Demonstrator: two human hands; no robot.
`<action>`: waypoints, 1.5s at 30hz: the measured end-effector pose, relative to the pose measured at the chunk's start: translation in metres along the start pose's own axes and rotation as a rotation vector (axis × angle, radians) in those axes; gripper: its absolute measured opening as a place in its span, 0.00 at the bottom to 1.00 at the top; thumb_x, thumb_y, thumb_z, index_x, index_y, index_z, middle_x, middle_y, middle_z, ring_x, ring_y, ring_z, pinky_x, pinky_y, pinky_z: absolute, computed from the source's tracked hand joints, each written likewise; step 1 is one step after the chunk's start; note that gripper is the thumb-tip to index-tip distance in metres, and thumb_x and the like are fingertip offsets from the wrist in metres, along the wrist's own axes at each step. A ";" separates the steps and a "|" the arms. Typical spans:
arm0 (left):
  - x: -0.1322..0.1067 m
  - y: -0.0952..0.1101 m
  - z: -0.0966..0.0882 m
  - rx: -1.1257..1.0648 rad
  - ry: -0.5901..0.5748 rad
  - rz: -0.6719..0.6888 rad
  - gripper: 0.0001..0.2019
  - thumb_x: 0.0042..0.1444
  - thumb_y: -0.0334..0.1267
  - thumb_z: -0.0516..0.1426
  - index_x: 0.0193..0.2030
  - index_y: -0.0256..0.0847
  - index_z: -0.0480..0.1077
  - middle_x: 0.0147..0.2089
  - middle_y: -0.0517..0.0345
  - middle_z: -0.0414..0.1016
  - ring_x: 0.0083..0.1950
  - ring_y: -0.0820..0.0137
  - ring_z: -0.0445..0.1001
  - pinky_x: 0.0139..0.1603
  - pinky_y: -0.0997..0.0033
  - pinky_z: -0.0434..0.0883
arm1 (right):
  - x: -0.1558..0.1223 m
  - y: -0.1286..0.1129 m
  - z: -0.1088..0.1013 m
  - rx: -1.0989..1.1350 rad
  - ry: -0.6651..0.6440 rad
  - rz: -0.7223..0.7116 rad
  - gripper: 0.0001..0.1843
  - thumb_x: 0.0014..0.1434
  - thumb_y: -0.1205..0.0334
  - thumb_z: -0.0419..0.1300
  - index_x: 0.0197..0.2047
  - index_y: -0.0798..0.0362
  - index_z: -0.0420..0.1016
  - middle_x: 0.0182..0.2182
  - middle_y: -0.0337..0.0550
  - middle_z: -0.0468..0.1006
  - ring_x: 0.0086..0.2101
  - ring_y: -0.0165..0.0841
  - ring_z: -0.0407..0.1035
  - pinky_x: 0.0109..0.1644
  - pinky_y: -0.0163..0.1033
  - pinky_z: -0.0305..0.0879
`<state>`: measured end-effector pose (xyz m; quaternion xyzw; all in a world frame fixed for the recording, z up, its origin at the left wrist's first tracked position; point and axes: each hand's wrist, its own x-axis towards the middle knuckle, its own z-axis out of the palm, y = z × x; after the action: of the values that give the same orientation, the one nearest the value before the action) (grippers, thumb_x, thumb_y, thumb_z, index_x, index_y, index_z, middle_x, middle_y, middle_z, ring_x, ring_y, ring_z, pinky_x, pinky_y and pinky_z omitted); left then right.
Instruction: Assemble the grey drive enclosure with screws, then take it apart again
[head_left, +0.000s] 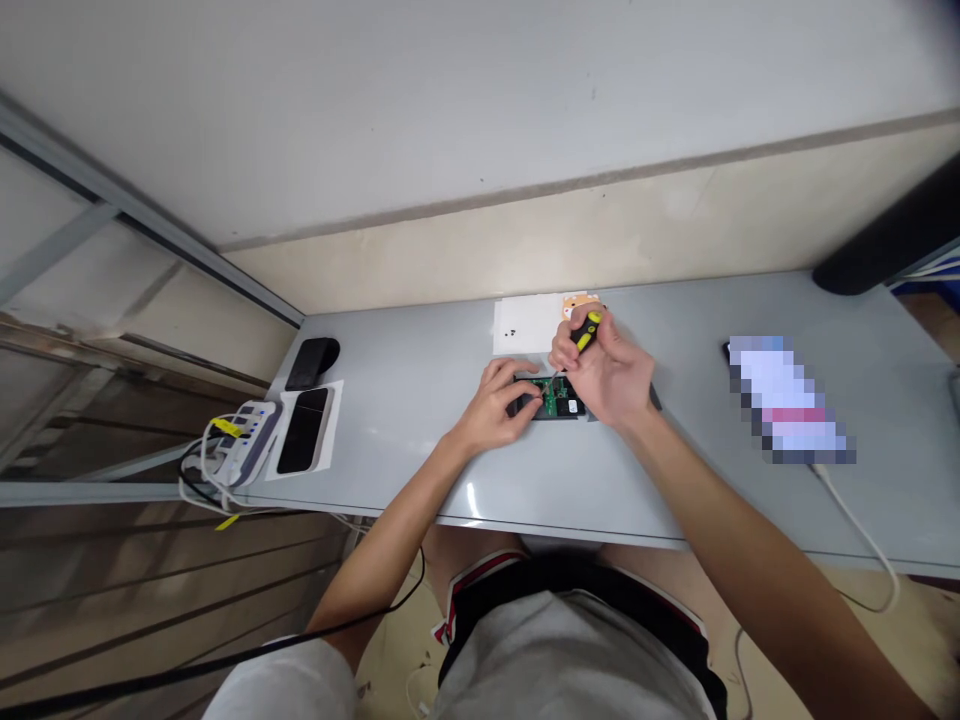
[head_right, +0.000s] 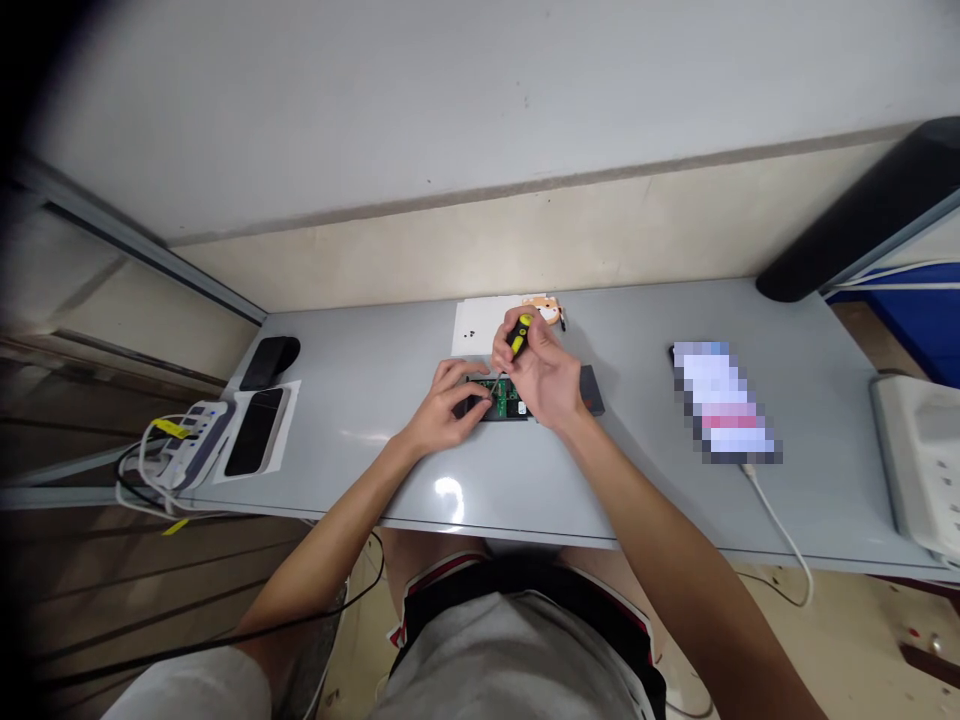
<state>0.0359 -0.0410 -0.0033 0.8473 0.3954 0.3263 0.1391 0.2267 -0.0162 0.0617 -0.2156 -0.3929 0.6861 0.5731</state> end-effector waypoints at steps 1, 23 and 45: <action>0.000 -0.001 0.000 -0.008 0.005 -0.001 0.10 0.72 0.40 0.56 0.42 0.43 0.77 0.56 0.47 0.78 0.60 0.57 0.70 0.64 0.46 0.68 | 0.000 0.000 0.000 0.004 0.001 -0.006 0.21 0.59 0.39 0.68 0.35 0.45 0.68 0.26 0.36 0.59 0.26 0.32 0.55 0.32 0.41 0.61; -0.002 -0.014 0.004 -0.207 0.179 -0.182 0.14 0.71 0.52 0.59 0.48 0.44 0.79 0.43 0.51 0.81 0.50 0.62 0.77 0.54 0.55 0.77 | 0.001 0.007 -0.004 -0.053 -0.026 0.017 0.21 0.58 0.39 0.68 0.35 0.47 0.70 0.26 0.36 0.62 0.26 0.32 0.56 0.32 0.41 0.61; -0.002 -0.017 0.007 -0.151 0.113 -0.183 0.07 0.67 0.46 0.65 0.44 0.47 0.84 0.44 0.52 0.76 0.54 0.61 0.74 0.57 0.54 0.76 | 0.006 -0.016 -0.010 -0.021 0.107 -0.076 0.19 0.66 0.40 0.59 0.35 0.45 0.65 0.26 0.36 0.57 0.24 0.33 0.53 0.32 0.42 0.62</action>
<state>0.0299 -0.0313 -0.0171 0.7750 0.4525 0.3885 0.2092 0.2420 -0.0067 0.0693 -0.2430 -0.3769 0.6471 0.6166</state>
